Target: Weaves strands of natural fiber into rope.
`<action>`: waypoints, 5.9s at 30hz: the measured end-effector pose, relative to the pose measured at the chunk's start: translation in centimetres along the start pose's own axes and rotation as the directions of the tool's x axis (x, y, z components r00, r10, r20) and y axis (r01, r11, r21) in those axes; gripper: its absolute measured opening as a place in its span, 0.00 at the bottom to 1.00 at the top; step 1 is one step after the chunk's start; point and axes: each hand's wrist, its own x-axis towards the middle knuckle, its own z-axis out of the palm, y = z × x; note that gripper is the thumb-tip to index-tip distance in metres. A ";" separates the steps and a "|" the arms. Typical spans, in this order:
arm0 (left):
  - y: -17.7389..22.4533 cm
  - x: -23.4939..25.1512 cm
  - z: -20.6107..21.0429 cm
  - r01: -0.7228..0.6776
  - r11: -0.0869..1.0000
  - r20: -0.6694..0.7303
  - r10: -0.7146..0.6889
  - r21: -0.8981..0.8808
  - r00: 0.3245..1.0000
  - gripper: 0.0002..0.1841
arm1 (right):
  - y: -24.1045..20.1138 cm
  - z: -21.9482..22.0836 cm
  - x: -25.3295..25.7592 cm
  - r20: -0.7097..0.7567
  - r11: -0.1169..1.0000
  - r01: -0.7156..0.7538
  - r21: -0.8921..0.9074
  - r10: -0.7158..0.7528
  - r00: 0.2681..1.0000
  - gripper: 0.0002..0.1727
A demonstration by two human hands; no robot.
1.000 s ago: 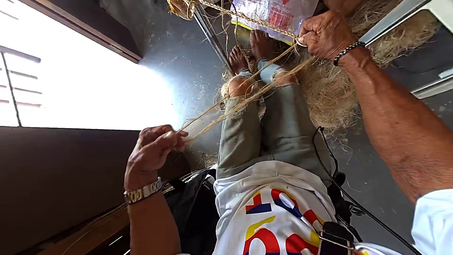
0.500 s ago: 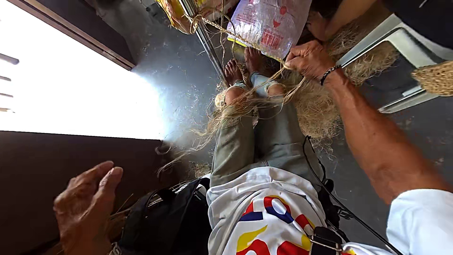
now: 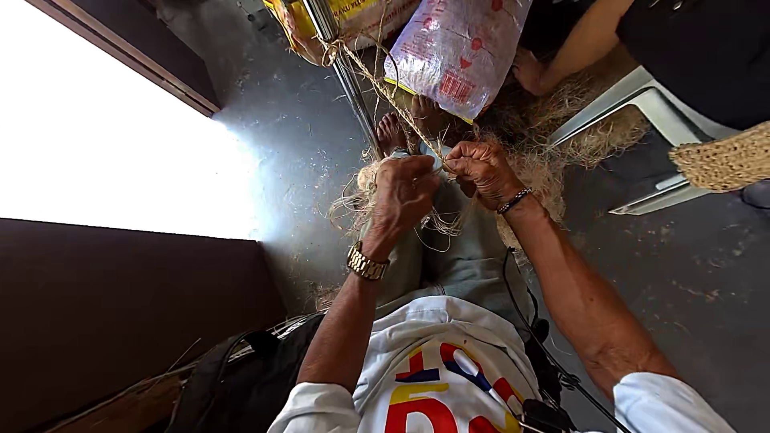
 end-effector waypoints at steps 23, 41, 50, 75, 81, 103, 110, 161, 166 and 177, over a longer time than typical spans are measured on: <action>-2.0 -3.6 0.6 0.167 0.856 -0.016 -0.200 -0.489 0.980 0.09 | -0.2 2.1 -0.9 0.139 0.918 0.207 -0.338 -0.169 0.976 0.07; -2.5 -3.1 0.9 0.297 0.484 0.183 -0.270 -0.823 0.945 0.19 | 1.0 1.5 -1.0 0.185 0.846 0.346 -0.406 -0.295 0.937 0.07; -1.9 -3.0 0.3 0.345 0.466 0.216 -0.309 -0.815 0.926 0.11 | 2.0 1.4 -1.8 0.202 0.824 0.397 -0.404 -0.344 0.917 0.05; -0.7 -3.8 2.6 0.310 0.501 0.070 -0.441 -0.808 0.895 0.09 | 1.2 6.2 -8.0 0.127 0.576 0.341 -0.743 -0.379 0.917 0.07; -1.2 -4.4 2.3 0.239 0.374 0.078 -0.397 -0.896 0.914 0.07 | 3.3 3.0 -8.5 0.157 0.789 0.299 -0.536 -0.255 0.954 0.10; -1.3 -5.2 0.8 0.230 0.455 0.026 -0.412 -0.860 0.911 0.06 | -0.5 5.5 -2.1 0.159 0.996 -0.089 -0.026 0.092 0.983 0.07; -2.2 -5.3 -0.3 0.246 0.607 -0.002 -0.378 -0.755 0.926 0.08 | 0.4 5.4 -1.7 0.149 0.990 0.051 -0.133 -0.031 0.988 0.07; -1.2 -12.0 0.3 0.057 0.983 -0.274 -0.104 -0.175 0.956 0.10 | 1.1 7.6 -3.2 0.109 0.937 -0.234 0.258 0.213 0.971 0.08; -3.2 -6.8 -1.9 0.245 0.759 -0.061 -0.350 -0.603 0.935 0.15 | 0.8 7.5 -3.0 0.119 0.922 -0.236 0.307 0.209 0.971 0.09; -3.3 -4.3 0.2 0.280 0.292 0.182 -0.321 -0.915 0.929 0.09 | 0.8 7.5 -3.2 0.073 0.849 -0.258 0.460 0.254 0.965 0.08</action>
